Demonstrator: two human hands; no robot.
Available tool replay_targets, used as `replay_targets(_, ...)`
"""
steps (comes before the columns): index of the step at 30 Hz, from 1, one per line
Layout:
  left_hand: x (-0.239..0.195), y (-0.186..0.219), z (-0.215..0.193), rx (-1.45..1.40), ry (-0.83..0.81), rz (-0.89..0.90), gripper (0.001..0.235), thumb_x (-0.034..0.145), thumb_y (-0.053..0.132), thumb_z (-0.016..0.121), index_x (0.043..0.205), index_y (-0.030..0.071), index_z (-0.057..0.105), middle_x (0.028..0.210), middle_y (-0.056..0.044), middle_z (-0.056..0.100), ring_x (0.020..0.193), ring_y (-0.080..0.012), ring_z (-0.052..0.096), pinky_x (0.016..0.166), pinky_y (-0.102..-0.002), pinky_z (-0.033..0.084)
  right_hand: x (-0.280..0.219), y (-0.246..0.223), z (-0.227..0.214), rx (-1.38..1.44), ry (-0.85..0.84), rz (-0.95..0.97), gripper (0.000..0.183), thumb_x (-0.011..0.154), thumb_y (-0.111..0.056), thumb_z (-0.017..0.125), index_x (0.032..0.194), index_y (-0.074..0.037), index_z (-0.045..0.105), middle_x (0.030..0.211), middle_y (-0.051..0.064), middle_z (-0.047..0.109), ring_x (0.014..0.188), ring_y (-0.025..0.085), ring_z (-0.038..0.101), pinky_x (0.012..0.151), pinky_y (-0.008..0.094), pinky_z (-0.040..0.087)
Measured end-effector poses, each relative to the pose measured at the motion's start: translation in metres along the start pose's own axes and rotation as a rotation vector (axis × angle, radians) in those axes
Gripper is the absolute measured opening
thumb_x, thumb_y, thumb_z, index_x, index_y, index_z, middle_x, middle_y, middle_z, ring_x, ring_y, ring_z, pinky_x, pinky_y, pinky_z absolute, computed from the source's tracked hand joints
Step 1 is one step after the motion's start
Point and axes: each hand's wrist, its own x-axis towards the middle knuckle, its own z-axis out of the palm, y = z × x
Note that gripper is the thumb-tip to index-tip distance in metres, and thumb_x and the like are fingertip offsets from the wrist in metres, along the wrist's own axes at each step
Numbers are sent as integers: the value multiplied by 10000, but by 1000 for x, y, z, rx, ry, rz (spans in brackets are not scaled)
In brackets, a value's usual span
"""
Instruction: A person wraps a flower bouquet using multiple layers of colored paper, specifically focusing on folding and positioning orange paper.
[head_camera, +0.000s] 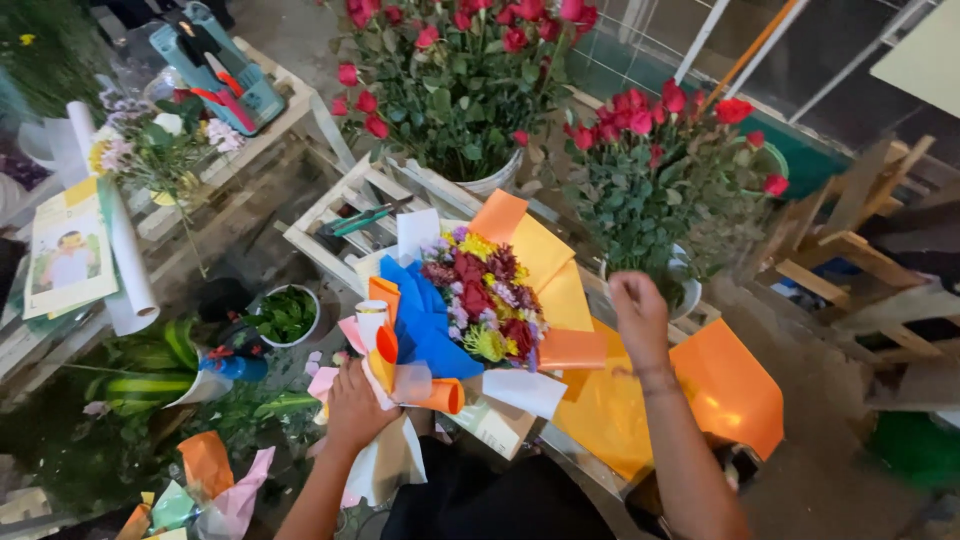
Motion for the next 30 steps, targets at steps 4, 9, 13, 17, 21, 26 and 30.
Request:
replay_targets(4,-1,4,-9,-28,-51,-13,1210,640,687,842,1523,60,303,1549,-201,394,1510,-433,294,1125,-584,358,66,-48,56,-210,-155,-292,187,1025,-197,585,1098,-62,692,1133,87,656,1105,231,625,919,379,491)
replay_targets(9,-2,4,-5,-12,64,13,1137,623,698,810,1467,73,374,1404,-154,510,1327,-372,497,1062,-505,451,183,-3,138,-455,-459,-341,328,1017,-421,582,1071,-101,631,1085,105,587,1001,282,621,837,416,489)
replay_targets(13,-5,-10,14,56,109,87,1121,681,725,764,1467,31,370,1395,-185,513,1343,-383,487,1084,-495,443,219,17,176,-518,-576,-272,429,1104,-310,488,722,-154,371,632,15,360,549,172,373,566,348,290)
replay_targets(17,-6,-17,26,22,74,44,1186,644,741,815,1474,29,357,1418,-188,501,1348,-386,479,1090,-500,438,225,38,189,-784,-629,-168,397,1095,-361,451,780,-122,416,636,83,424,540,223,393,536,406,268)
replay_targets(21,-4,-19,29,49,57,30,1143,672,753,787,1468,54,357,1414,-178,501,1348,-368,479,1110,-479,422,236,60,198,-686,-635,-146,391,1077,-359,493,754,-139,464,702,41,485,632,201,467,593,374,317)
replay_targets(26,-4,-10,17,40,178,89,1028,664,662,760,1425,63,416,1316,-172,557,1255,-367,557,1033,-466,487,213,3,167,-827,-596,-258,480,1093,-495,377,758,-161,453,624,35,484,495,229,447,484,420,290)
replay_targets(30,-4,1,5,70,215,69,1151,546,704,818,1411,44,443,1310,-182,569,1235,-388,566,1008,-478,485,151,-51,96,-547,-422,-244,363,1043,-411,408,1100,-97,581,1125,141,587,978,345,590,781,509,427)
